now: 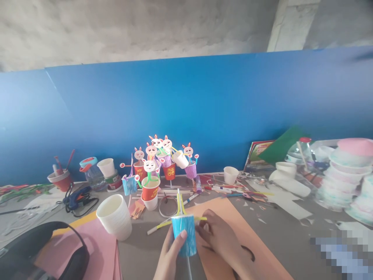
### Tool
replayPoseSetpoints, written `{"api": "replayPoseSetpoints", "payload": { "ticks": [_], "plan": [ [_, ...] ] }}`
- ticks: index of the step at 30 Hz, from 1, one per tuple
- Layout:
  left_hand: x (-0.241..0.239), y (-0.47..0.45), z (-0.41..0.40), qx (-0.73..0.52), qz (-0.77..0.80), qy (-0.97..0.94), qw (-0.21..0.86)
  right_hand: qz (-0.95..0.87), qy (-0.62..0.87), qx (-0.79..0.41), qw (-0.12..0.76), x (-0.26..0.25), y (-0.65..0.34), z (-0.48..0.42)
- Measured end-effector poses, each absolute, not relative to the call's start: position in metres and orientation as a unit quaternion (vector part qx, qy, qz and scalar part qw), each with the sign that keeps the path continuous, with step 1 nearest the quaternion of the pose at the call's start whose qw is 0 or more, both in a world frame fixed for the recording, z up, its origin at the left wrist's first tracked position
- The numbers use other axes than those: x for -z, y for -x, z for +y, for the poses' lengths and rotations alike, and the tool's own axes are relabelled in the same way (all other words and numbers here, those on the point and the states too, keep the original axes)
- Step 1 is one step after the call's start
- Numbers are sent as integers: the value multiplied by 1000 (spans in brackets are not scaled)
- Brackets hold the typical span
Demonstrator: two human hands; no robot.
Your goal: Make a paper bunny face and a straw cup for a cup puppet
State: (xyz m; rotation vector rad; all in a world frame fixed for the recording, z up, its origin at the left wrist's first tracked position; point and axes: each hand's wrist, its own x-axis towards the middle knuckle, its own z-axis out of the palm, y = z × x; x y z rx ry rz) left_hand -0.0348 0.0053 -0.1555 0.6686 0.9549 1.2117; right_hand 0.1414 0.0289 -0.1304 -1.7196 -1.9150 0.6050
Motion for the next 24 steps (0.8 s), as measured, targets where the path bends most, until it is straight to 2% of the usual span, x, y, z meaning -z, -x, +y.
{"api": "replayPoseSetpoints", "payload": {
  "ticks": [5, 9, 15, 20, 24],
  "plan": [
    [148, 34, 6, -524, 413, -275, 692, -693, 622, -205, 302, 133, -142, 29],
    [149, 35, 8, -516, 433, -285, 682, -647, 630, -238, 358, 134, -144, 32],
    [156, 33, 6, -437, 483, -397, 647, -556, 601, -258, 513, 129, -152, 37],
    [146, 36, 6, -391, 477, -596, 514, -490, 599, -291, 562, 125, -157, 37],
    [135, 40, 6, -315, 538, -658, 422, -481, 599, -311, 560, 123, -154, 35]
  ]
}}
